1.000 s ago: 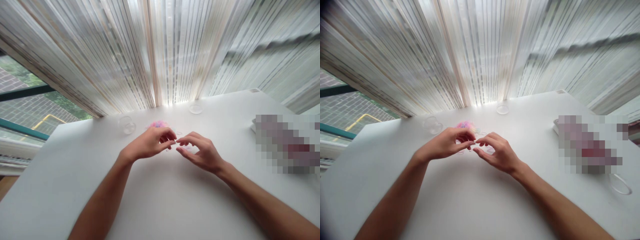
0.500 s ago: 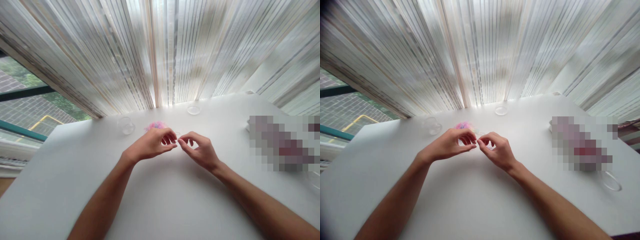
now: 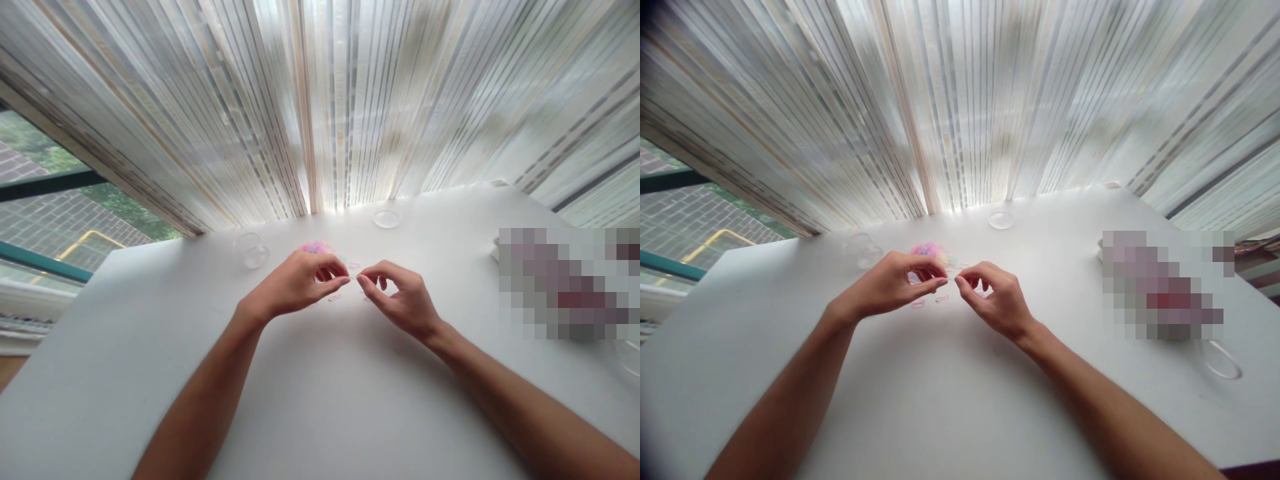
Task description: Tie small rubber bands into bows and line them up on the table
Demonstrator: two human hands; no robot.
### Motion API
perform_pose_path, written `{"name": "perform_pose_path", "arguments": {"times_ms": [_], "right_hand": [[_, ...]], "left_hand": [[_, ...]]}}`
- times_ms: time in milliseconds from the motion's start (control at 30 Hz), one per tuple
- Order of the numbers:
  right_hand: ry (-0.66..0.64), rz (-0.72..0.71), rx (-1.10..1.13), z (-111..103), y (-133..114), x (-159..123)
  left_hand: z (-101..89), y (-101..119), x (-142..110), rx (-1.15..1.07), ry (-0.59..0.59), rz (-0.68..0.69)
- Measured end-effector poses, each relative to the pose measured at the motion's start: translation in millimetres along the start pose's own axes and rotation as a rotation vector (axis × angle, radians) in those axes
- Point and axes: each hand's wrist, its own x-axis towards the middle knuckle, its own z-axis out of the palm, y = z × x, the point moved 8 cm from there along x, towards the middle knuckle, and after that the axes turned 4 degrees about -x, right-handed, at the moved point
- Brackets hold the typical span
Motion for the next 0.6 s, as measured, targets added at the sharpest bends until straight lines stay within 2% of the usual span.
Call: {"name": "perform_pose_path", "arguments": {"times_ms": [133,367,600], "right_hand": [[-0.009,-0.026,-0.004,0,-1,0],[-0.007,-0.18,-0.07,1,-10,-4],[0.0,-0.207,-0.12,1,-11,-3]], "left_hand": [[-1.0,-1,0,-0.002,0.003,0.006],[0.9,0,1,0.002,-0.014,0.007],[1.1,-1,1,0.006,-0.019,0.006]]}}
